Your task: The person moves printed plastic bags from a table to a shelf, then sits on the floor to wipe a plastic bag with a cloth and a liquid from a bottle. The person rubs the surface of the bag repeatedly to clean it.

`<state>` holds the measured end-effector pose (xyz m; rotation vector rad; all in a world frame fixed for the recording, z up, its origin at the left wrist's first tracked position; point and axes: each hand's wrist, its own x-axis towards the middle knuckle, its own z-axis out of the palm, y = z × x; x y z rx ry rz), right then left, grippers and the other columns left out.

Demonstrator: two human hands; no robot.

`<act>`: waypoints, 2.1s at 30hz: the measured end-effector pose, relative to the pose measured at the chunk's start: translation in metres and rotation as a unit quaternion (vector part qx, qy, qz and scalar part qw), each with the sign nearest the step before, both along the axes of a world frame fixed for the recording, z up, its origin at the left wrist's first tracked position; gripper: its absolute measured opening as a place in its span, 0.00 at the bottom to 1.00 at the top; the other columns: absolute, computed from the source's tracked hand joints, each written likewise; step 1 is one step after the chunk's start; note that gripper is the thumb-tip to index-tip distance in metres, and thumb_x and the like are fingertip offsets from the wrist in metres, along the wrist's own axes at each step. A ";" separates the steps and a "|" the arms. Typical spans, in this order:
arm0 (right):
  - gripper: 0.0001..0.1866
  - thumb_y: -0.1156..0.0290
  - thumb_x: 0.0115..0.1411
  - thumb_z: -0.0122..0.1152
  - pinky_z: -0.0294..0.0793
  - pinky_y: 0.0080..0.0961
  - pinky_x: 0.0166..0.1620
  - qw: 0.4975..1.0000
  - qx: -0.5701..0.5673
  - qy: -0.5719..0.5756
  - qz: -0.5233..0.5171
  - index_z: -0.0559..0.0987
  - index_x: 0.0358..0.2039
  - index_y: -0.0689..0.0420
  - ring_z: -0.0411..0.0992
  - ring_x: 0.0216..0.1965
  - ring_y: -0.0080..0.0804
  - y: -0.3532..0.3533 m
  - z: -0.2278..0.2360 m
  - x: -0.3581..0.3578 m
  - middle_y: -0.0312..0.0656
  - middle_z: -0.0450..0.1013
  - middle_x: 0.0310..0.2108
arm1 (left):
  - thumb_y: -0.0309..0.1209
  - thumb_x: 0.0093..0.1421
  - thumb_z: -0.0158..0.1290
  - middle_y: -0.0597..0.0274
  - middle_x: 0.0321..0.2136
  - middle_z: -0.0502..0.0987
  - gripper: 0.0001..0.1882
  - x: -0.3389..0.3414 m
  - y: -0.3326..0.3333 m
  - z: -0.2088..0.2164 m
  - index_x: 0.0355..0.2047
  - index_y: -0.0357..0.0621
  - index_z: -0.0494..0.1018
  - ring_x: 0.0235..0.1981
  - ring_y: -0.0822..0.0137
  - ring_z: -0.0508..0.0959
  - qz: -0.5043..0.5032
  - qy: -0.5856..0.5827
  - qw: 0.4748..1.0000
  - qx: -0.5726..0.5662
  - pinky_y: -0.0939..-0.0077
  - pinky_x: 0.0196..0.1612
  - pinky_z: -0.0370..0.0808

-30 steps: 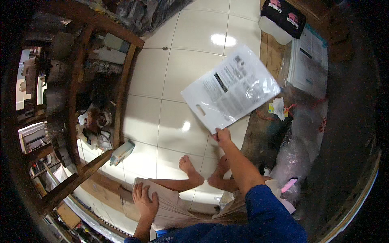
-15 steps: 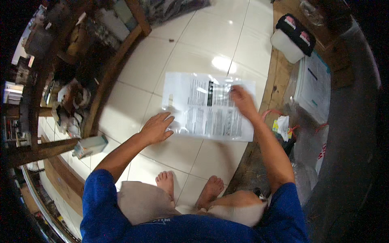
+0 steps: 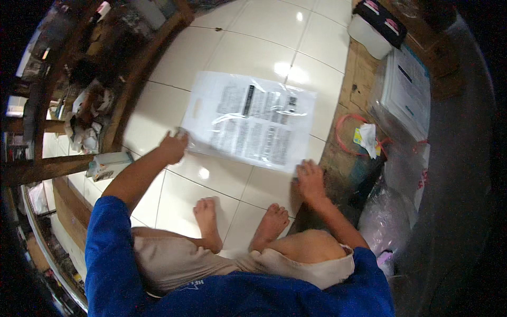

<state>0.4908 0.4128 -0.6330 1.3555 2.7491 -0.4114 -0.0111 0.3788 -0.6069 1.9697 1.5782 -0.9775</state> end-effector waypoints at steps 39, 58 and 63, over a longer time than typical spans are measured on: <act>0.14 0.72 0.61 0.58 0.68 0.24 0.51 0.827 -0.142 0.292 -0.458 0.77 0.47 0.60 0.71 0.44 0.28 0.077 -0.003 0.171 0.39 0.75 0.42 | 0.36 0.67 0.48 0.44 0.65 0.56 0.27 0.066 -0.051 -0.028 0.64 0.41 0.59 0.67 0.46 0.56 0.259 -0.169 0.890 0.334 0.55 0.67 0.57; 0.10 0.69 0.63 0.53 0.70 0.30 0.49 0.926 -0.135 0.181 -0.302 0.75 0.40 0.62 0.74 0.42 0.36 0.070 0.009 0.154 0.47 0.75 0.38 | 0.24 0.51 0.59 0.49 0.52 0.71 0.22 0.209 -0.105 0.022 0.48 0.40 0.71 0.51 0.48 0.72 0.121 -0.400 0.875 0.245 0.56 0.54 0.70; 0.09 0.72 0.66 0.52 0.71 0.23 0.48 0.755 -0.363 0.410 -0.361 0.74 0.43 0.61 0.71 0.41 0.28 0.109 0.047 0.085 0.39 0.73 0.40 | 0.26 0.53 0.59 0.49 0.50 0.73 0.19 0.193 -0.122 0.034 0.47 0.40 0.74 0.52 0.50 0.72 0.269 -0.395 0.842 0.249 0.57 0.54 0.70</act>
